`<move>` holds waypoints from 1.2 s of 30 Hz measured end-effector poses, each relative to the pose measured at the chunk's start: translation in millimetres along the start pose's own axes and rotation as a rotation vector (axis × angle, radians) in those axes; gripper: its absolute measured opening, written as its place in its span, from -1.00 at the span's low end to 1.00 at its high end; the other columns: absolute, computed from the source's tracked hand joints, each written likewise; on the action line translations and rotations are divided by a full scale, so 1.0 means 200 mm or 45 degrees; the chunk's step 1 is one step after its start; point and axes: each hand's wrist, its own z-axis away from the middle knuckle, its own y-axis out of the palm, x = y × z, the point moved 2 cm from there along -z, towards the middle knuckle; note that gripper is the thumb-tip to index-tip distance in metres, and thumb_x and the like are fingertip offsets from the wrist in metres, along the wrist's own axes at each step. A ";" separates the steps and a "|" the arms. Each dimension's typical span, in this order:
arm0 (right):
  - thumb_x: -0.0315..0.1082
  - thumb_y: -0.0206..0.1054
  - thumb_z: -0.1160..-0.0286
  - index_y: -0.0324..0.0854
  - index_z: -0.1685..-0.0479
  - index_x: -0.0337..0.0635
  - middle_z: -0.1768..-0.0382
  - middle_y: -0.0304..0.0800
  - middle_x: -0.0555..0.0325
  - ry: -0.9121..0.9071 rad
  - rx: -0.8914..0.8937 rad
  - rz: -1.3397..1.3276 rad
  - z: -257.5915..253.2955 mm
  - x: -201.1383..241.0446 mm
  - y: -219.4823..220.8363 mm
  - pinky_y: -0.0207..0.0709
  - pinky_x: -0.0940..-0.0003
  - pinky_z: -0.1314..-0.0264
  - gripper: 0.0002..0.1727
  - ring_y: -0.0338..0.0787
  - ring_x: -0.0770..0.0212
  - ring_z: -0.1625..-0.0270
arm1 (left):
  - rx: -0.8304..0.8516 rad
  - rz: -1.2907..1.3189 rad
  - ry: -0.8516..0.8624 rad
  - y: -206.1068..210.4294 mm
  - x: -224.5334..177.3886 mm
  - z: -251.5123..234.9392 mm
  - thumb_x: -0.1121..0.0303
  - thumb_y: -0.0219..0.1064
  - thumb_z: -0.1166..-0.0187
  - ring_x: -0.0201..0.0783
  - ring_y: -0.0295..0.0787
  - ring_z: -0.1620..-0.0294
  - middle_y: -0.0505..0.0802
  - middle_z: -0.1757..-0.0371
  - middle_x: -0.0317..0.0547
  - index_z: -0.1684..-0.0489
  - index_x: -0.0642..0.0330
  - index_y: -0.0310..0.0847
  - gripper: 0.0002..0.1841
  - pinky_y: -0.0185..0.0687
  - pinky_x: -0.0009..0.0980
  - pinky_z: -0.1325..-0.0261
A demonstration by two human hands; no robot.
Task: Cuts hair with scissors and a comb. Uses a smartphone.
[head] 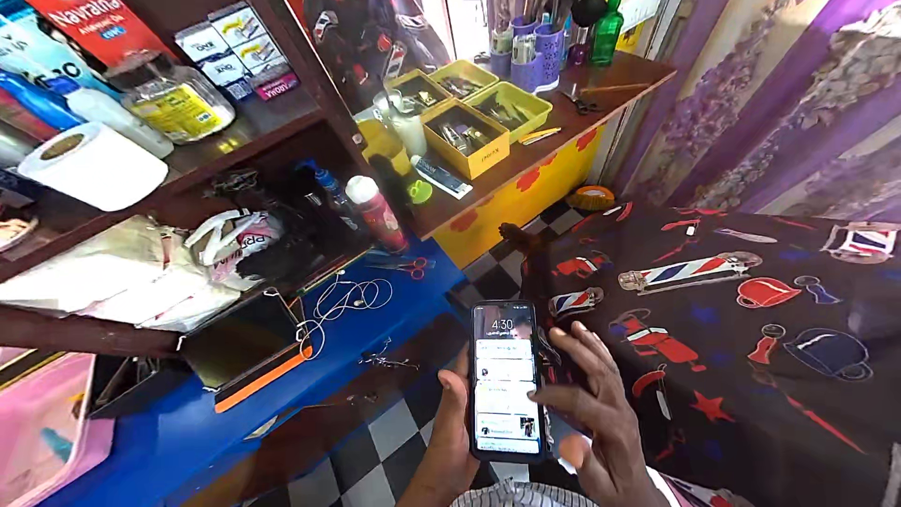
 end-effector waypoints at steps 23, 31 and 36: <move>0.68 0.00 -0.28 0.77 -0.20 0.39 -0.69 0.46 0.03 -0.136 0.089 0.546 -0.04 0.18 0.12 -0.10 -0.49 -0.81 -0.20 0.27 -0.21 -0.80 | 0.028 -0.258 0.069 -0.10 -0.15 -0.16 -0.57 -0.10 -0.47 0.04 0.53 -0.57 0.55 -0.61 0.12 -0.86 0.02 0.03 0.05 0.50 0.07 -0.56; 0.73 -0.10 -0.27 0.62 -0.47 0.44 -0.77 0.33 0.05 -0.176 0.240 0.675 -0.13 0.23 0.22 -0.18 -0.51 -0.82 -0.08 0.16 -0.18 -0.85 | -0.071 -0.376 0.122 -0.17 -0.15 -0.14 -0.56 -0.08 -0.48 -0.11 0.36 -0.70 0.43 -0.72 0.02 -0.89 0.08 -0.05 0.08 0.32 -0.05 -0.71; 0.76 -0.08 -0.22 0.57 -0.55 0.45 -0.79 0.31 0.10 -0.178 0.275 0.768 -0.16 0.22 0.27 -0.23 -0.54 -0.82 -0.03 0.13 -0.16 -0.87 | -0.045 -0.365 0.168 -0.19 -0.16 -0.13 -0.51 -0.10 -0.54 -0.09 0.33 -0.72 0.42 -0.73 0.03 -0.88 0.11 -0.03 0.04 0.27 -0.04 -0.74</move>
